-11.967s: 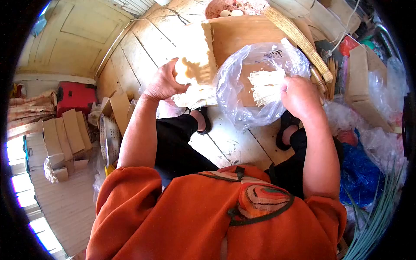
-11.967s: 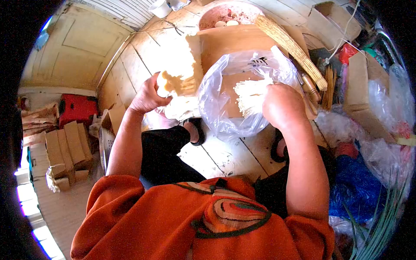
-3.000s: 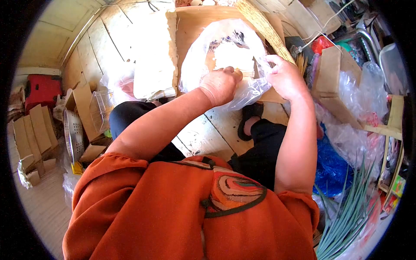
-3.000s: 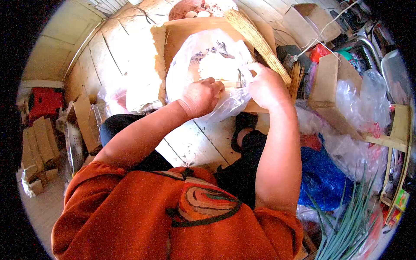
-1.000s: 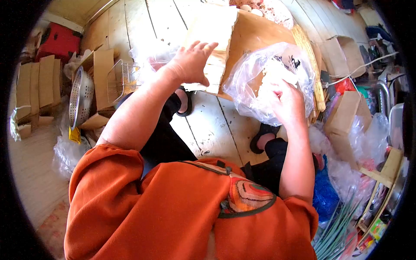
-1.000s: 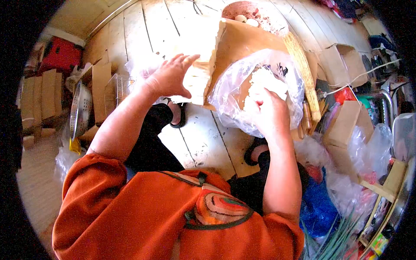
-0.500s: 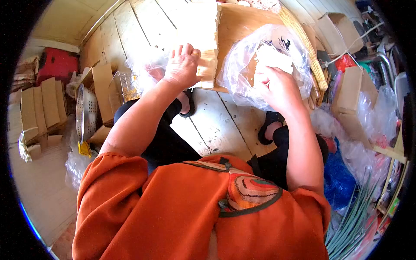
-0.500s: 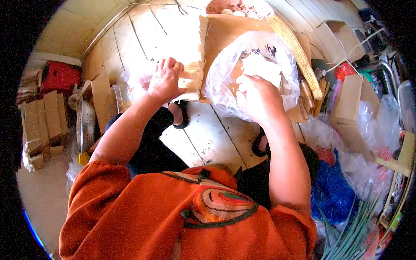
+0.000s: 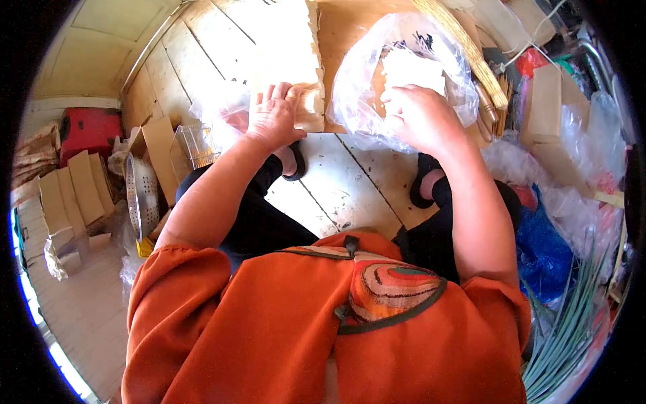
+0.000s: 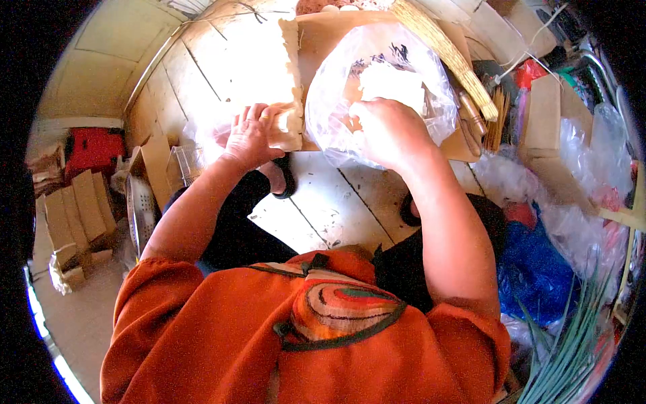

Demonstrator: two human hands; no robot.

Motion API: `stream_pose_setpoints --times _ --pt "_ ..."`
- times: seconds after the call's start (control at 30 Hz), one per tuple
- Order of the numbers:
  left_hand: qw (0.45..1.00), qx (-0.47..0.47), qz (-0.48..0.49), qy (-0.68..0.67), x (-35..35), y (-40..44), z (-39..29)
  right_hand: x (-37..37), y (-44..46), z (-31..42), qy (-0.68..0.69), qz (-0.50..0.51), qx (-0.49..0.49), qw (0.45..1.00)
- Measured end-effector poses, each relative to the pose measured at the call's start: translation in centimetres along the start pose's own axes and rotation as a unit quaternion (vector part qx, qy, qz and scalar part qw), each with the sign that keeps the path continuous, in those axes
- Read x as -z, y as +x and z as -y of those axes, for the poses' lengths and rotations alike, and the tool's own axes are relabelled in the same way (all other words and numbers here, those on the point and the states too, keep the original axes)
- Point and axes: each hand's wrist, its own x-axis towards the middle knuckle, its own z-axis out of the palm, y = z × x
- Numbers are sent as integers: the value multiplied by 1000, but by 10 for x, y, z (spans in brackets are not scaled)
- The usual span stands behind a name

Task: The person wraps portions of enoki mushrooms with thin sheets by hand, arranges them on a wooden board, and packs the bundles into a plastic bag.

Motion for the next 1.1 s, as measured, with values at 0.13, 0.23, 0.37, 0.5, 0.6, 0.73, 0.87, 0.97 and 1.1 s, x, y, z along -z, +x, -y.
stream_pose_setpoints --times 0.13,0.23,0.37,0.5,0.6,0.73,0.87,0.97,1.1 --pt "998 -20 -55 24 -11 -7 -1 -1 -2 -2 -23 -12 1 1000" --pt "996 -43 -78 -1 -23 -11 3 3 -2 0 -22 7 -10 1000" --pt "995 -63 -73 -6 -28 -14 6 7 -2 9 -10 6 -27 1000" --pt "988 -101 -109 -28 -35 -13 9 4 2 11 -42 54 -39 997" --pt "994 -82 -68 5 -33 -13 4 4 2 10 -47 67 -44 996" --pt "991 -97 -88 15 -34 -11 3 2 2 8 -52 71 -39 995" --pt "997 -69 -10 32 -25 -1 1 3 2 9 -56 73 -30 995" --pt "998 -69 -7 5 -20 2 6 4 1 10 -44 80 -38 995" --pt "993 3 -68 -100 27 -3 -3 14 -4 17 6 36 -29 999"
